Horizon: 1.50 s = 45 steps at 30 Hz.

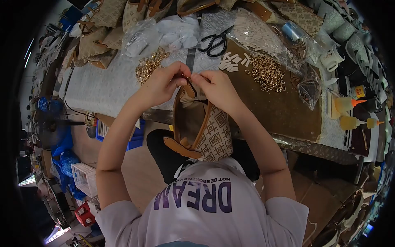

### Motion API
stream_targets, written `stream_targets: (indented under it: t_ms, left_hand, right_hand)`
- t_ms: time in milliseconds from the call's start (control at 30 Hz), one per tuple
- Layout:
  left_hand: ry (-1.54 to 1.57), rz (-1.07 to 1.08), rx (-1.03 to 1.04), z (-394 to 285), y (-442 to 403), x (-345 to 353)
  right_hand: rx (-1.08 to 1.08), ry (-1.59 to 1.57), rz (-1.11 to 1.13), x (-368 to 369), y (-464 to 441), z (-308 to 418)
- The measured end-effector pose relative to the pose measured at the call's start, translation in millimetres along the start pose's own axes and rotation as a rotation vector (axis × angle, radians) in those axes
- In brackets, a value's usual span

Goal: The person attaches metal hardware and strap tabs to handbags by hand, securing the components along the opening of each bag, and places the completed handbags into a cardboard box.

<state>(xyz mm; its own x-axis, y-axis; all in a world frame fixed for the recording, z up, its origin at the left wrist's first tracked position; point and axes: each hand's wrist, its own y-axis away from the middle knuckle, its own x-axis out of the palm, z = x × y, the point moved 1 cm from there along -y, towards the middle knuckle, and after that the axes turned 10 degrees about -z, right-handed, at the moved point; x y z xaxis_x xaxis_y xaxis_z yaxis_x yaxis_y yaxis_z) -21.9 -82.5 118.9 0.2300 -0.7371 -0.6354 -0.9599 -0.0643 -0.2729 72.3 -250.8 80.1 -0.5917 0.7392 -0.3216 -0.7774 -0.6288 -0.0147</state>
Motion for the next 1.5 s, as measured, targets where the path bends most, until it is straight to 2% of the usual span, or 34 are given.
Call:
stream_targets:
  t_ms: [100,200,233,333,433,600,700,1000,1200,1300,1400,1433,1500]
  left_hand:
    - [-0.010,0.002,0.033,2.2,0.0,0.9]
    - [0.019,0.022,0.006,2.9,1.2,1.9]
    - [0.038,0.033,-0.014,3.2,2.1,2.3]
    - [0.264,-0.010,-0.145,12.8,4.1,8.6]
    - [0.583,-0.024,-0.393,13.0,16.4,19.6]
    - [0.592,-0.189,-0.525,17.5,35.8,40.8]
    - [0.652,-0.200,-0.567,15.0,37.2,41.6]
    - [0.703,-0.245,-0.578,9.5,36.9,47.2]
    - [0.755,-0.262,-0.552,20.9,40.1,64.1]
    - [0.753,-0.186,-0.448,18.5,41.3,58.7]
    - [0.808,-0.280,-0.349,5.0,38.9,54.7]
    - [0.716,-0.290,-0.336,5.4,34.3,50.9]
    - [0.478,-0.158,-0.388,-4.7,29.3,35.1]
  right_hand:
    - [0.081,-0.008,0.052,-2.6,-1.0,0.7]
    - [-0.052,-0.081,0.101,-2.6,-0.8,-2.1]
    - [-0.029,-0.068,0.116,-3.6,-0.8,-1.9]
    - [0.037,-0.046,0.115,-6.2,1.1,4.3]
    - [0.081,-0.064,0.045,-6.6,3.9,9.7]
    - [0.098,-0.047,-0.003,-6.1,3.4,1.0]
    - [0.063,0.000,-0.017,-5.2,4.4,2.6]
    - [-0.004,0.006,-0.089,-2.9,9.8,-1.5]
    - [-0.135,0.022,-0.079,-0.6,17.0,-11.1]
    - [-0.101,-0.092,-0.005,-4.7,19.1,-9.6]
    - [-0.055,-0.020,0.068,-11.5,22.3,6.7]
    - [-0.039,-0.090,0.068,-9.8,22.4,1.6]
    - [-0.148,0.078,0.081,-13.6,23.0,6.2]
